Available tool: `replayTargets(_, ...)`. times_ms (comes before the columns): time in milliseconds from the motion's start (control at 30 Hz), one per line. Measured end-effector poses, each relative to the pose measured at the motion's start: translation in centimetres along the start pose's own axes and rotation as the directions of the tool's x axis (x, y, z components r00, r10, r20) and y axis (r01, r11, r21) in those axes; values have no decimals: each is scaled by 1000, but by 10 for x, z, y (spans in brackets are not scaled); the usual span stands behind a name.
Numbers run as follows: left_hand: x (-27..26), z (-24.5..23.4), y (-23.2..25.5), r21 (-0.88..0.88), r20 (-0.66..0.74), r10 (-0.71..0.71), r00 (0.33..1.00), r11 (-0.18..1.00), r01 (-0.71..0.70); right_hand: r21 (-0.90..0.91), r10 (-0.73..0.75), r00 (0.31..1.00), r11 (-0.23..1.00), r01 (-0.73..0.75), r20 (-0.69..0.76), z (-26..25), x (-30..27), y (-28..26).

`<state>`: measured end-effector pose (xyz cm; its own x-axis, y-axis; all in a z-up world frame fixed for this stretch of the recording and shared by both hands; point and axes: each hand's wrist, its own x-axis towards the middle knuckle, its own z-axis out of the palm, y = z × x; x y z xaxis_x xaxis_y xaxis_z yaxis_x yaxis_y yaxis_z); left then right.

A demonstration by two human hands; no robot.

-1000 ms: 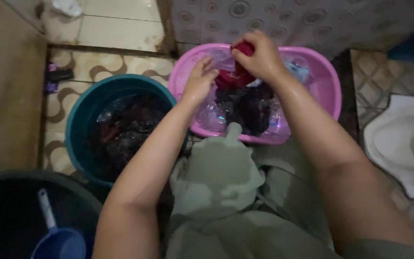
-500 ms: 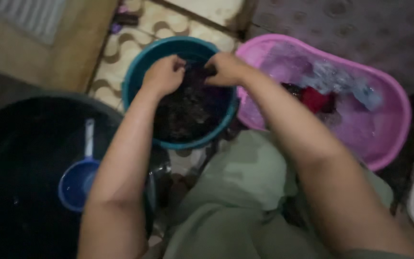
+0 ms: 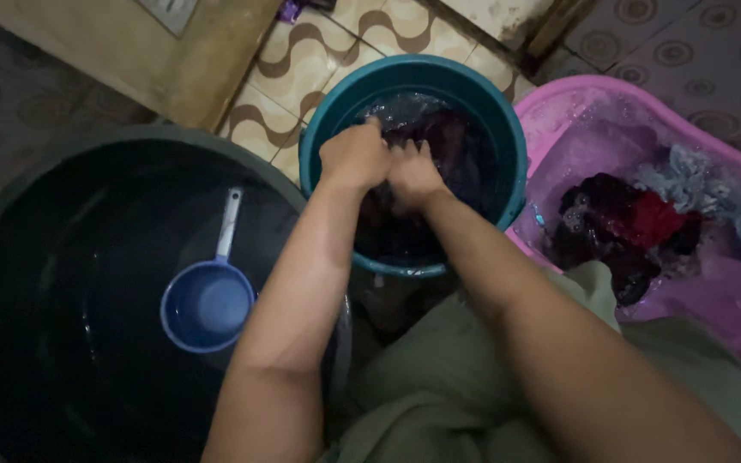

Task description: The person washes clothes by hand in a pink basin filled with soapy water. They use scissors to cut open a package of detergent and then proceed to scrub and rinse various garments, transferring them between a pink basin and a blue bucket.

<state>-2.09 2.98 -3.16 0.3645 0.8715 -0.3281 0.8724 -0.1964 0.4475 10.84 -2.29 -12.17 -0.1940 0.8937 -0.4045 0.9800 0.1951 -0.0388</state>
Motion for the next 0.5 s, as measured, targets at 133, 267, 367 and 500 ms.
replayTargets(133,4,9,-2,62,-62,0,998,998,4,533,183,944,846,-8,-275,20,29,25)
replayTargets(267,-3,1,1,143,-25,33,999,989,-29,764,333,839,630,142,-431,47,36,51)
replayTargets(367,-4,-9,10,139,47,25,999,990,-32,743,476,638,626,237,-605,44,42,74)
replayTargets(500,-1,-12,9,-26,118,208,971,978,-207,846,502,684,366,387,-530,-9,-7,88)
